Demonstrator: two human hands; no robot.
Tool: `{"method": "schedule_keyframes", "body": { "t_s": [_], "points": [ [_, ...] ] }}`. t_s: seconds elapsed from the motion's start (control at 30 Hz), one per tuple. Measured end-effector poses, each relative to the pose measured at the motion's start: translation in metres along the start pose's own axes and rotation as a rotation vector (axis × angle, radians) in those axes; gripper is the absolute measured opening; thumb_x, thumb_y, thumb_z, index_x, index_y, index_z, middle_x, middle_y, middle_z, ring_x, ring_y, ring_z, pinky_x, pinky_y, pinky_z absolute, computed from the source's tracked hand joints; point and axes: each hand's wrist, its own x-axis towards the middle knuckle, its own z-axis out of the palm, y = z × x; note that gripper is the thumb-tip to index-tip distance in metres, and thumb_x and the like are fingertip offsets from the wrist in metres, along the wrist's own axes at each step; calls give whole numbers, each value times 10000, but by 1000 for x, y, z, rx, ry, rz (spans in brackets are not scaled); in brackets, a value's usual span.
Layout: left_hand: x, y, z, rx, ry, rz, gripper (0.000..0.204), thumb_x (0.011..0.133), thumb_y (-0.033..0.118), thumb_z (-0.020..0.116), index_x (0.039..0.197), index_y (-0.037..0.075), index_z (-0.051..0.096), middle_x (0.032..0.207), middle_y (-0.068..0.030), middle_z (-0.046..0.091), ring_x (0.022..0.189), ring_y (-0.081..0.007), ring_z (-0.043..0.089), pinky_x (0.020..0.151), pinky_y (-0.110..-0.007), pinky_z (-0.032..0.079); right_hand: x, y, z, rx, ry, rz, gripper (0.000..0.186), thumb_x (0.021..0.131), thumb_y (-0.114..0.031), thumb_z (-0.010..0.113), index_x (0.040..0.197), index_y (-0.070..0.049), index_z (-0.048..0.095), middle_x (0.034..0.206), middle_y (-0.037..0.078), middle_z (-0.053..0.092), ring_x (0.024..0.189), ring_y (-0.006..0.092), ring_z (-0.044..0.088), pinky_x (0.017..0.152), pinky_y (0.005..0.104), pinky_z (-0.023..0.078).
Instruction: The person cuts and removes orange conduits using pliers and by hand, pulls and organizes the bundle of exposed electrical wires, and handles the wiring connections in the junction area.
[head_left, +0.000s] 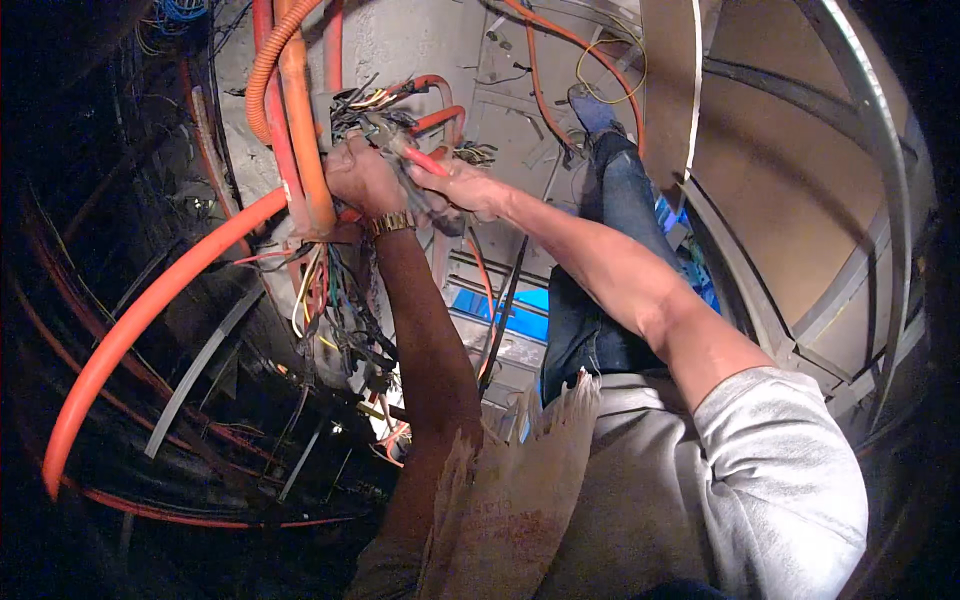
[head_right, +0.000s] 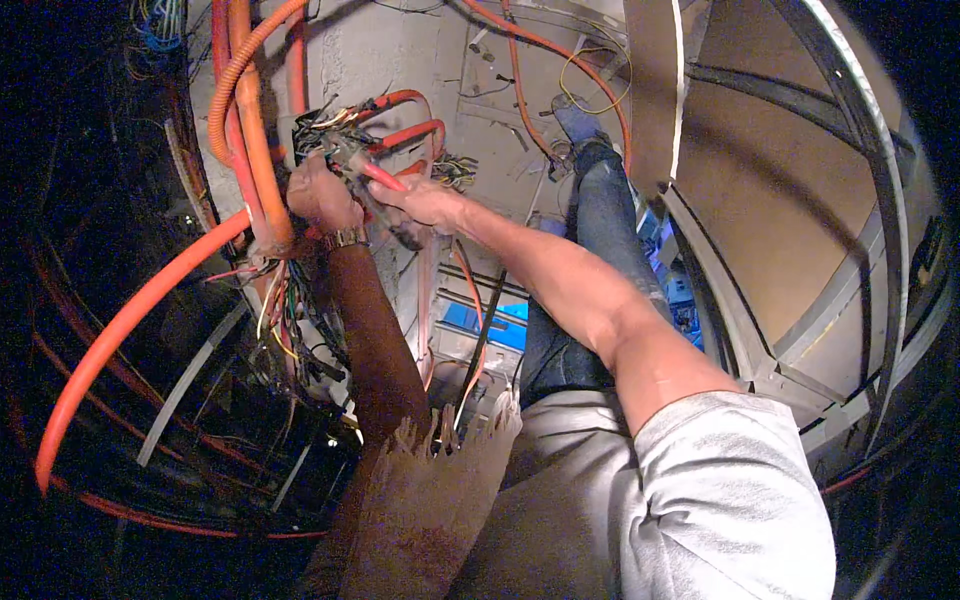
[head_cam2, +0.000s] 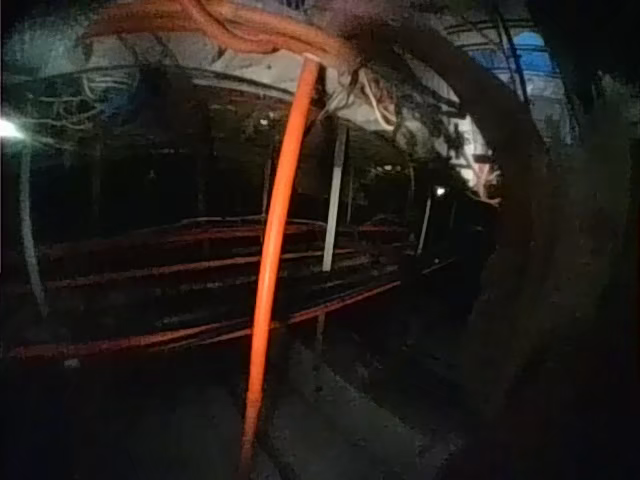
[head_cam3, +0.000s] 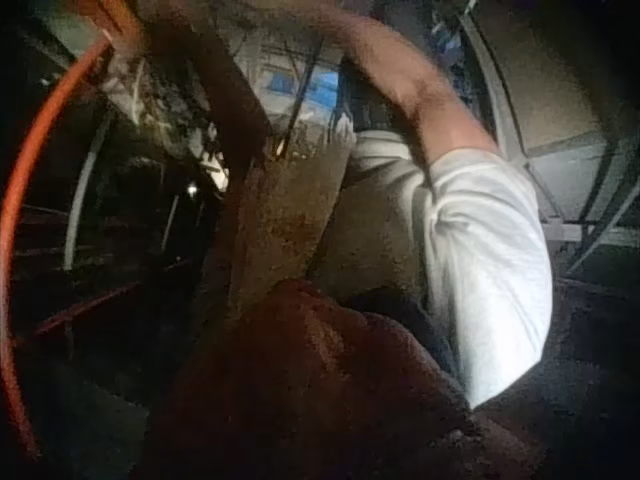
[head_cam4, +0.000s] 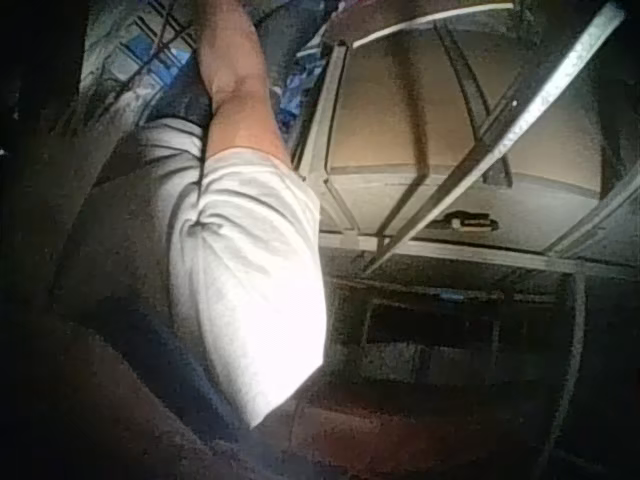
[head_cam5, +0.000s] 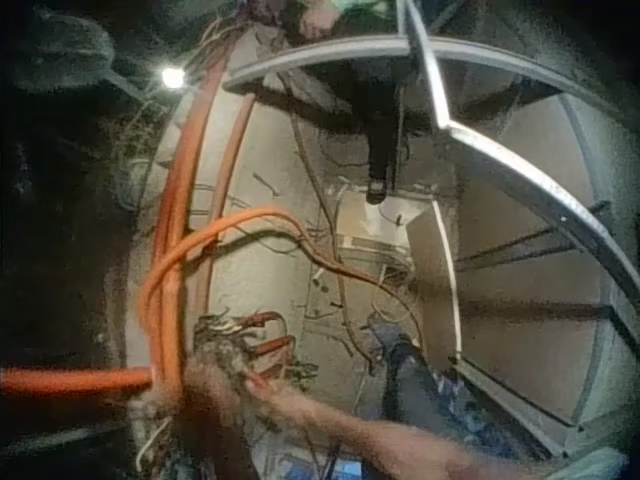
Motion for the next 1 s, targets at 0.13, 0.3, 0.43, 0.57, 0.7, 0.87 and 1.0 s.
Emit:
{"method": "schedule_keyframes", "body": {
  "t_s": [0.13, 0.3, 0.43, 0.57, 0.7, 0.87, 1.0],
  "points": [
    [-1, 1, -5, 123, 1, 32, 321, 959, 88, 587, 659, 27, 490, 634, -27, 558, 573, -127, 459, 540, -345, 352, 3, 1, 8, 45, -1, -16, 517, 1020, -605, 538, 853, -117, 577, 729, -14, 552, 582, 127, 536, 523, 313, 434],
    [3, -7, -7, 164, 12, 16, 318, 970, 104, 602, 679, 6, 518, 648, -37, 576, 577, -141, 473, 546, -355, 366, -1, 4, 6, 174, -57, 4, 513, 986, -628, 585, 814, -145, 548, 699, -38, 541, 526, 99, 495, 466, 271, 386],
    [7, -12, -4, 66, 21, -36, 289, 977, 118, 608, 728, -30, 603, 686, -63, 639, 595, -159, 531, 571, -352, 415, -6, -6, 14, 262, -21, 45, 482, 975, -579, 636, 797, -143, 533, 655, -44, 524, 493, 82, 469, 454, 263, 378],
    [4, -3, -7, 188, -72, 341, 259, 972, 116, 608, 768, -40, 641, 723, -80, 673, 613, -167, 559, 578, -349, 430, -11, -14, 24, 139, 5, -30, 419, 942, -512, 708, 823, -130, 584, 647, -35, 536, 496, 88, 494, 452, 282, 384],
    [-4, 16, 3, 173, -49, 82, 251, 974, 106, 593, 768, -35, 618, 715, -66, 648, 618, -162, 562, 571, -344, 433, 9, 4, 12, -217, 158, -102, 394, 873, -451, 776, 919, -76, 664, 731, 13, 603, 635, 140, 608, 532, 348, 467],
    [-5, 14, 2, 171, 59, 50, 235, 921, 92, 623, 734, -28, 698, 703, -107, 705, 618, -204, 621, 629, -392, 494, 17, -5, -15, -637, 408, -514, 360, 886, -257, 752, 1152, -46, 634, 953, 212, 721, 927, 377, 710, 793, 474, 546],
    [-10, 13, 0, -37, 30, -7, 327, 986, 115, 582, 695, -30, 551, 655, -54, 588, 576, -157, 482, 545, -344, 384, 3, -18, -34, -899, 412, -77, 485, 953, -304, 678, 1353, -79, 524, 1154, 280, 673, 1139, 464, 638, 940, 540, 500]
  ]
}}
